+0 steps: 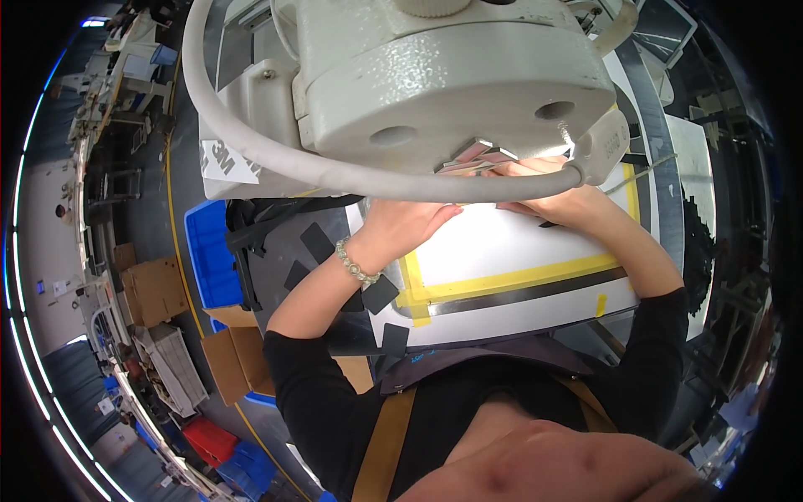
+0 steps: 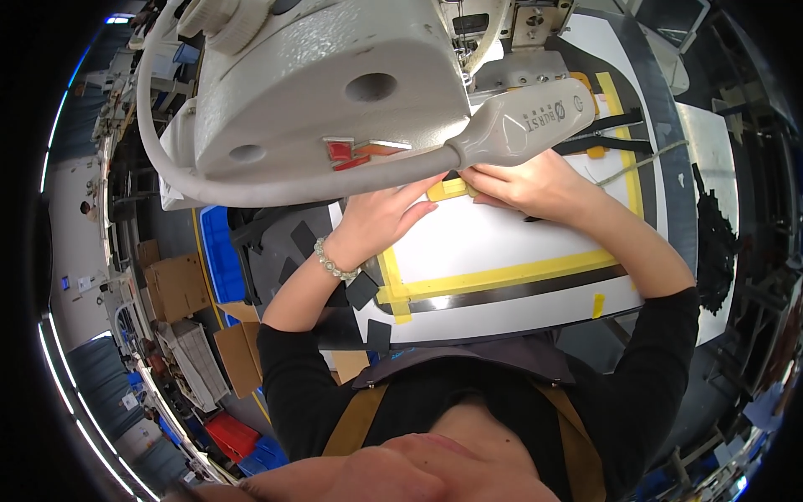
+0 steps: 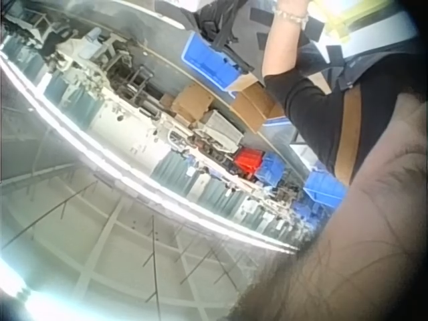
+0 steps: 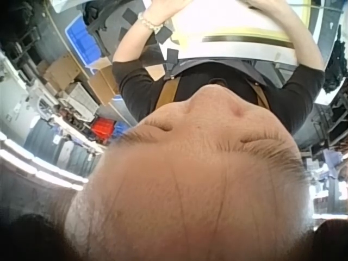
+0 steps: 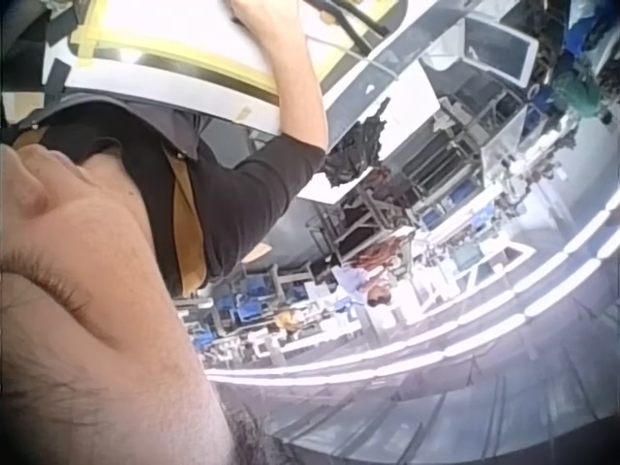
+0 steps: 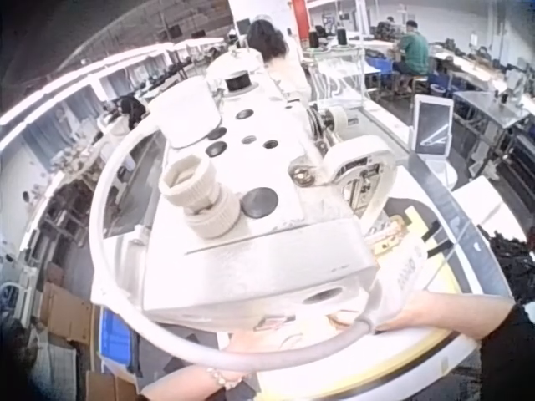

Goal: Sewing and folding black nylon straps using a specialized sewing machine workstation.

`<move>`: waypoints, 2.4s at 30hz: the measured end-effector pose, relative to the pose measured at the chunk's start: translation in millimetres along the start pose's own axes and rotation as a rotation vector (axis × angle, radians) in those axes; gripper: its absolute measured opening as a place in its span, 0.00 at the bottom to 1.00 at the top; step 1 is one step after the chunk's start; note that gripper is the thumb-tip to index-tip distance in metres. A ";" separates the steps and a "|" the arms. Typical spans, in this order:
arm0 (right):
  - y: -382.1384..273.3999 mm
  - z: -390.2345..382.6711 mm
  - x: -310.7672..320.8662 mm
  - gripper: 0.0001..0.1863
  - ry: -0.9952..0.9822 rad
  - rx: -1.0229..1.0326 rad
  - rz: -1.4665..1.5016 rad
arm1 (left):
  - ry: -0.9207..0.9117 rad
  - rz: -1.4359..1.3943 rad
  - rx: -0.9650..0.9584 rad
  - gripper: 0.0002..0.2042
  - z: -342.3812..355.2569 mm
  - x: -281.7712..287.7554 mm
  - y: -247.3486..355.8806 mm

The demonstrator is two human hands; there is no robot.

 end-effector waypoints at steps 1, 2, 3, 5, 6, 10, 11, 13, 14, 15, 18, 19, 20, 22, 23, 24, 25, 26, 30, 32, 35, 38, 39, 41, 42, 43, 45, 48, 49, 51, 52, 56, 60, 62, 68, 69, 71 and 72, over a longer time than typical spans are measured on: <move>0.2 -0.2 -0.3 0.18 -0.011 -0.004 0.001 | -0.022 0.025 0.017 0.24 0.7 -2.2 -1.1; 0.2 -0.3 -0.5 0.17 -0.022 -0.008 0.001 | -0.044 0.050 0.033 0.25 1.1 -4.2 -2.4; -0.3 -0.5 -0.2 0.17 -0.023 -0.008 0.001 | -0.043 0.049 0.033 0.25 1.5 -5.2 -3.4; -2.2 1.4 2.1 0.17 0.009 -0.001 -0.048 | -0.010 0.100 0.000 0.25 -0.3 -4.5 -3.6; -2.7 2.8 3.6 0.17 0.009 0.004 -0.047 | -0.008 0.101 0.005 0.25 -1.2 -5.1 -4.9; -4.1 1.7 4.6 0.16 0.021 0.042 -0.096 | 0.041 0.226 -0.004 0.26 -2.1 -7.3 -2.4; -3.1 0.7 1.9 0.16 0.014 0.032 -0.048 | 0.035 0.264 0.031 0.26 -1.2 -7.8 -1.7; -2.2 0.5 -2.1 0.17 -0.005 0.021 -0.041 | 0.122 0.319 -0.010 0.25 2.1 -1.4 4.6; -1.5 0.3 -3.8 0.18 -0.024 0.011 -0.032 | 0.208 0.374 -0.050 0.25 2.9 2.9 9.0; -1.6 0.1 -4.4 0.18 -0.026 0.012 -0.035 | 0.212 0.373 -0.050 0.25 3.5 3.2 10.3; -2.1 1.4 -3.1 0.20 -0.001 0.029 -0.058 | 0.203 0.381 -0.026 0.26 4.5 2.5 12.3; -2.1 2.5 -1.9 0.18 0.015 0.055 -0.088 | 0.194 0.375 -0.023 0.26 5.1 2.0 12.5; -2.6 3.3 -0.7 0.17 0.031 0.081 -0.118 | 0.185 0.368 -0.019 0.26 5.5 1.6 12.6; -3.7 4.1 0.3 0.17 0.032 0.082 -0.125 | 0.172 0.354 -0.003 0.26 5.1 0.5 11.5; -4.4 4.5 0.6 0.17 0.036 0.078 -0.130 | 0.156 0.340 0.010 0.26 4.9 -0.6 10.2; -5.2 4.7 0.1 0.17 0.034 0.082 -0.131 | 0.159 0.339 0.012 0.26 4.5 -0.6 8.0; -4.7 4.3 0.3 0.17 0.044 0.082 -0.135 | 0.181 0.321 -0.033 0.25 4.8 0.2 6.0; -4.3 4.0 0.4 0.17 0.054 0.082 -0.139 | 0.202 0.303 -0.079 0.25 4.3 0.9 4.2; -4.9 2.5 -2.5 0.16 0.016 0.058 -0.117 | 0.151 0.275 -0.058 0.24 -3.1 -2.2 -5.9; -3.9 -0.5 -4.6 0.21 -0.039 -0.010 -0.070 | 0.125 0.219 -0.024 0.22 -6.4 -6.1 -5.5; -5.3 -1.3 -3.3 0.19 -0.015 -0.004 -0.053 | 0.072 0.079 0.005 0.21 -6.2 -8.3 -7.6; -4.2 1.2 0.2 0.17 0.017 0.042 -0.044 | 0.201 0.130 -0.109 0.18 -1.5 -6.9 -7.1; -5.0 1.4 0.3 0.17 0.015 0.043 -0.042 | 0.200 0.128 -0.106 0.18 -1.2 -8.6 -6.7; -6.0 0.6 -0.3 0.15 0.013 0.033 -0.059 | 0.222 0.071 -0.093 0.16 -1.3 -11.4 -7.0; -4.5 0.9 -2.5 0.15 0.005 0.038 -0.063 | 0.223 0.070 -0.090 0.16 -1.8 -11.2 -7.4; -3.4 0.2 -4.8 0.15 0.003 0.038 -0.061 | 0.200 0.075 -0.081 0.16 -2.3 -11.2 -7.0; -2.8 -3.0 -7.0 0.17 0.080 0.065 -0.090 | 0.178 0.080 -0.069 0.16 -1.6 -9.9 -5.7; 0.7 -10.7 -13.5 0.15 0.087 -0.009 -0.117 | 0.231 0.100 -0.086 0.17 -0.3 -6.4 -3.9; 0.0 -9.7 -11.9 0.15 0.086 -0.005 -0.116 | 0.241 0.123 -0.104 0.18 0.0 -6.0 -4.1; -2.5 -5.9 -4.8 0.15 0.080 0.016 -0.116 | 0.252 0.146 -0.119 0.20 -1.5 -6.5 -2.8; -3.6 -3.6 -2.7 0.15 0.078 0.019 -0.114 | 0.178 0.120 -0.066 0.21 -1.8 -10.6 -4.9; -4.2 -4.4 -2.2 0.13 0.062 0.011 -0.060 | 0.147 0.085 -0.038 0.17 -2.3 -8.4 -1.9; -4.3 -3.5 -3.2 0.13 0.079 0.012 -0.038 | 0.188 0.174 -0.037 0.20 -2.3 -8.2 1.7; -2.2 -3.9 -3.8 0.15 0.055 0.016 -0.011 | 0.221 0.267 -0.038 0.24 -4.4 -8.5 3.0; -3.0 0.4 2.2 0.19 0.043 0.037 0.058 | 0.181 0.290 0.012 0.24 -4.2 -14.8 0.0; -3.1 1.4 3.3 0.19 0.048 0.045 0.065 | 0.183 0.289 0.014 0.24 -4.4 -15.0 0.2; -3.8 1.9 4.4 0.19 0.051 0.048 0.070 | 0.184 0.294 0.023 0.24 -3.9 -15.3 1.0; -4.2 2.1 4.8 0.19 0.058 0.053 0.064 | 0.186 0.292 0.020 0.24 -3.9 -15.0 1.5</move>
Point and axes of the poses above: each hand's wrist, its own z-axis towards the middle knuckle, its own x-axis out of the back of the hand, y = z × x, the point moved 4 cm from there along z, towards the middle knuckle, and after that the axes turned 8 degrees about -y, right-handed, at the moved point
